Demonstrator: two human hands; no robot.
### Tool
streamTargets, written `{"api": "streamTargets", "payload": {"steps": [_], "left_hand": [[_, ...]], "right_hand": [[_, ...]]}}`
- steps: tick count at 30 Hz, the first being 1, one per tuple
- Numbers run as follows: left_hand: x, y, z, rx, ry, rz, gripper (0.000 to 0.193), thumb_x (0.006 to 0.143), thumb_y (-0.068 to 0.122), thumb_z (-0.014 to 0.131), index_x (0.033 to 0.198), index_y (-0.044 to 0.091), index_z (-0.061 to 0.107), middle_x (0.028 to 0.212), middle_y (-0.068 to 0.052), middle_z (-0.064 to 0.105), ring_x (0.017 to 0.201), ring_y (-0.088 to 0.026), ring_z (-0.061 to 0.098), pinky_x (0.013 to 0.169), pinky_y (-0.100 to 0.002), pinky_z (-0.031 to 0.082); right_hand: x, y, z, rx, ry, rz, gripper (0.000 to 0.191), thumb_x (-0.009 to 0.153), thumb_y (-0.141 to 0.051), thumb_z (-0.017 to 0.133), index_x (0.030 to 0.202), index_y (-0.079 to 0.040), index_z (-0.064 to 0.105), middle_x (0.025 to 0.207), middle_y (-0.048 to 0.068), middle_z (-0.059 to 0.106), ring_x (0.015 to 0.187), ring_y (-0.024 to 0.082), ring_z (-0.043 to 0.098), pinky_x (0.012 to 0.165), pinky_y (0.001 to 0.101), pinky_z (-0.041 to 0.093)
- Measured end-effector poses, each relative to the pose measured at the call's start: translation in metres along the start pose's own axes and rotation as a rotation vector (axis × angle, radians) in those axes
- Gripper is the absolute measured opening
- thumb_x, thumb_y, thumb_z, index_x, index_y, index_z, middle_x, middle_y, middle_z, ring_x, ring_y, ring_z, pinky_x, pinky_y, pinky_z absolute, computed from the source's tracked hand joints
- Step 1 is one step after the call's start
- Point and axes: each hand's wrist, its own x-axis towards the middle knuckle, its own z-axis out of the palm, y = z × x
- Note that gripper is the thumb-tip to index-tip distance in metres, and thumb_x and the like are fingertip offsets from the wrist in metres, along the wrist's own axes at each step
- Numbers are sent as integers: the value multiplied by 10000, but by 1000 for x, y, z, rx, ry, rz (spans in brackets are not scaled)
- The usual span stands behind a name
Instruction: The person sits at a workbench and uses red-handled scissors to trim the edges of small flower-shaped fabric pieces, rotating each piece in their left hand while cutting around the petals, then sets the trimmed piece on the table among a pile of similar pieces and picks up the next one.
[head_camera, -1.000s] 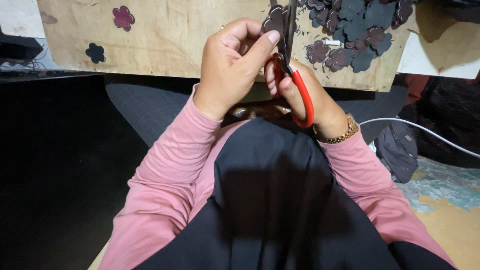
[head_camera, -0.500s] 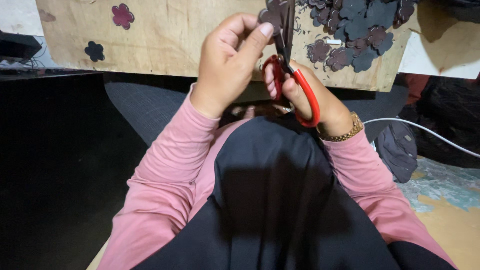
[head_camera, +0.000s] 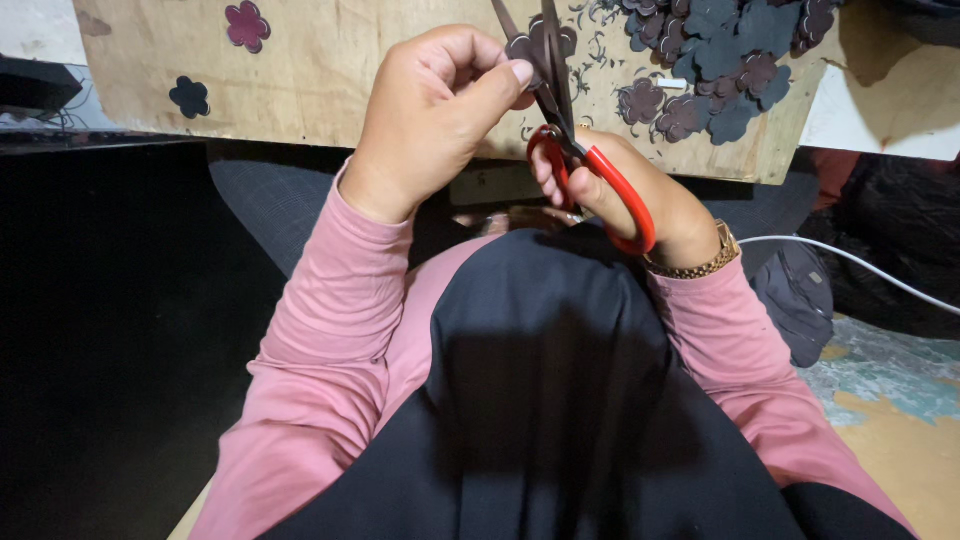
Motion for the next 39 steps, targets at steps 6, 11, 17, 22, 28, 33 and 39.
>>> {"api": "streamTargets", "payload": {"steps": [6,11,17,22,28,33,39], "left_hand": [[0,2,-1,171,38,-10,126,1031,101,716,985,-16,701,893,-21,719,801,-43,628,717,-200,515],[1,4,-1,153,16,7,122,1036,96,711,988,-15,698,904,-10,726,823,-42,646,746,-203,534],[-1,6,-1,215,32,-29,136,1018,106,710,955,-14,698,867,-11,715,783,-38,618,704,-198,508],[0,5,2,166,38,-18,134,1023,104,702,970,-18,698,883,-17,724,801,-42,639,727,-199,527],[1,1,4,130,52,0,132,1028,105,698,987,-21,698,904,-27,737,824,-46,663,751,-200,546],[3,-1,5,162,82,-21,134,1014,122,706,980,-8,706,870,-3,726,772,-23,628,684,-185,510],[2,-5,7,238,73,0,106,996,101,717,964,1,701,827,48,665,724,-5,556,627,-186,453]], "right_hand": [[-1,0,-3,-46,29,63,701,991,-718,523,1120,-31,577,925,15,579,804,96,547,727,243,488],[0,-1,-2,-5,-2,11,757,994,-744,517,1182,-12,555,978,19,572,840,99,541,751,245,493],[1,-3,-1,-2,-8,30,766,973,-762,505,1120,-13,564,924,11,567,809,101,536,711,241,487],[0,-5,1,24,30,30,763,977,-779,489,1105,-31,573,913,-6,559,809,85,526,719,227,468],[-1,0,7,190,65,82,702,976,-734,539,1054,-37,553,873,-10,510,763,83,474,667,237,434],[3,5,8,84,72,43,678,1005,-718,498,1064,-44,547,890,-12,518,784,84,492,675,238,449],[3,8,6,-68,94,-27,656,1052,-698,449,1098,-51,545,902,-4,549,819,92,527,744,247,476]]}}
